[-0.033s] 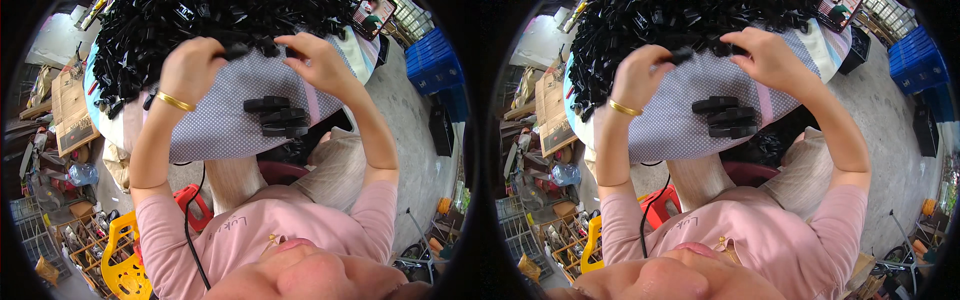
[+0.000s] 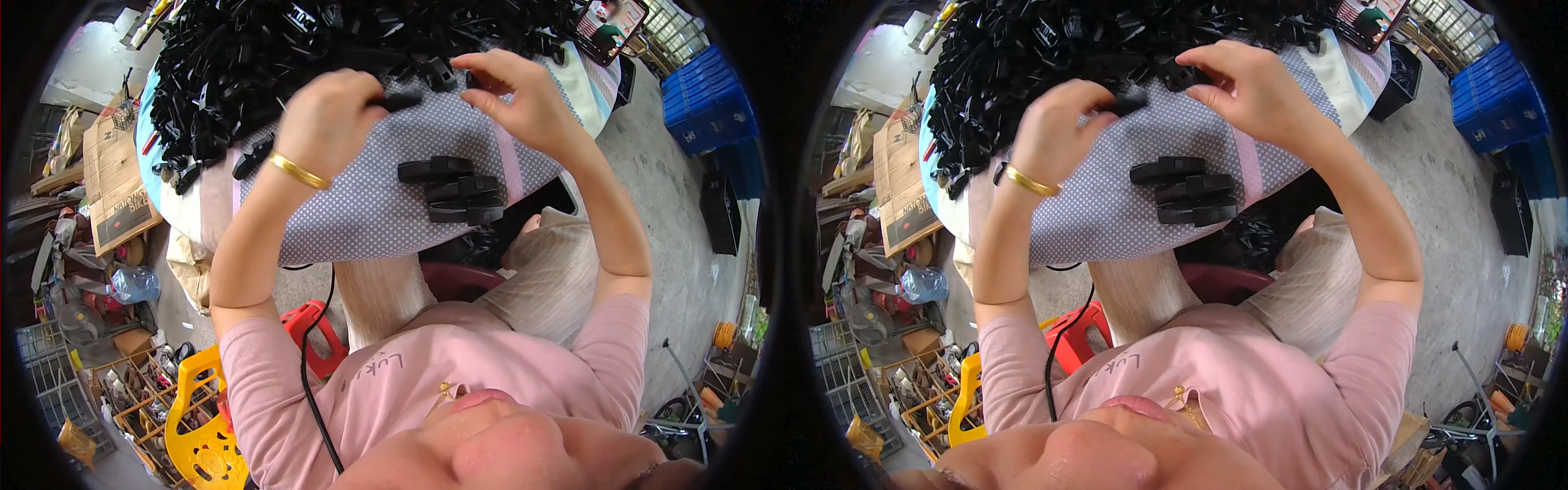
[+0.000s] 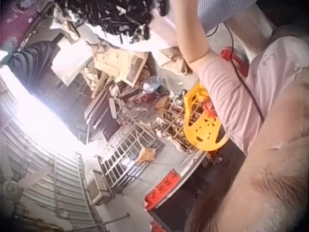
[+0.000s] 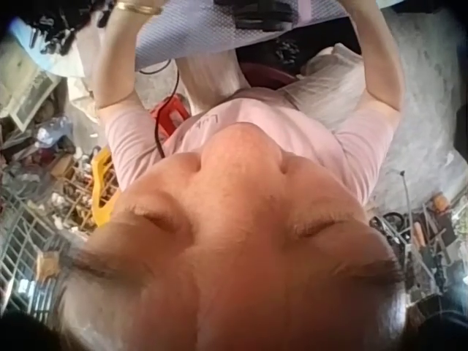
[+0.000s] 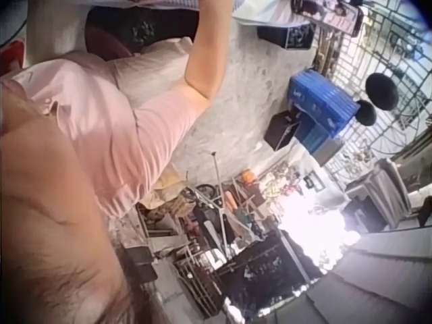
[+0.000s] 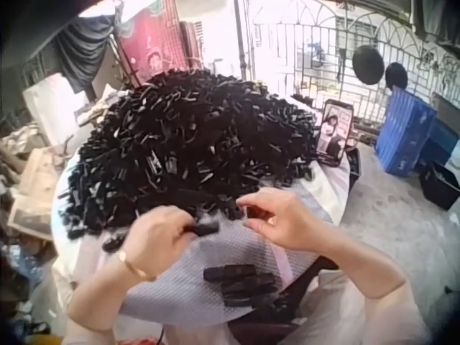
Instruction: Sorting and arranging black plastic hair clips on a mesh tray.
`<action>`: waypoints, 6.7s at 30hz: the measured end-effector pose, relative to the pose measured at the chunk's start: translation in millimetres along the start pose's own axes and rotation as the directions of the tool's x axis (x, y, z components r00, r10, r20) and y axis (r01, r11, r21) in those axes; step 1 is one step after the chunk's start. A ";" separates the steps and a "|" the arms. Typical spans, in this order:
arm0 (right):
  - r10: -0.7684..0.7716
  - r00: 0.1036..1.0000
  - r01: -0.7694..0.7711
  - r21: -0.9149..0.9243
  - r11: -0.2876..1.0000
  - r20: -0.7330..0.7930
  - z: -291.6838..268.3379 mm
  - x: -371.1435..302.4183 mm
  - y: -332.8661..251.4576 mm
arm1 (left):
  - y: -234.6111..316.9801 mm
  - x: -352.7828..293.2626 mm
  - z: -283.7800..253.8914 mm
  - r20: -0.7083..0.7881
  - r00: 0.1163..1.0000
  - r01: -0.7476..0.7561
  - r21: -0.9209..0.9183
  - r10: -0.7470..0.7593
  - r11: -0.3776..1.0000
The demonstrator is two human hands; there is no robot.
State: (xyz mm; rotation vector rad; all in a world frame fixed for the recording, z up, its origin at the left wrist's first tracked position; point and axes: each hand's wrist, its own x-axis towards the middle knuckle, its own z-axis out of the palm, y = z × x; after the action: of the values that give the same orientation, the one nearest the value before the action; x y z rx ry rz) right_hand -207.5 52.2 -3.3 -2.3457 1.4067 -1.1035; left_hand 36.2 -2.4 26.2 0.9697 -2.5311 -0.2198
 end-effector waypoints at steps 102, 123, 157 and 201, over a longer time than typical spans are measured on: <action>-0.113 0.991 0.082 -0.361 0.929 -0.065 30.0 20.7 12.5 | -27.1 -26.6 9.5 -0.020 0.999 -0.028 0.019 0.029 0.999; 0.174 0.980 -0.190 0.208 0.959 0.093 9.4 -1.7 5.0 | 8.7 17.5 40.1 0.125 0.992 0.034 -0.273 0.000 0.961; -0.051 0.997 0.046 -0.093 0.995 -0.055 6.4 14.4 34.3 | -32.2 46.7 41.1 -0.314 0.876 -0.312 0.213 0.367 0.926; 0.059 0.884 -0.204 0.270 0.941 0.463 -10.9 -2.2 0.7 | 14.9 7.7 26.6 0.114 0.989 -0.087 -0.098 0.098 0.991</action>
State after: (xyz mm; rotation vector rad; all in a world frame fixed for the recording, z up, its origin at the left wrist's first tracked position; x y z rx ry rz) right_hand -215.9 55.9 2.9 -2.0612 1.1087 -0.6270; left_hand 10.5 3.4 9.1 0.8238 -2.6400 -0.3738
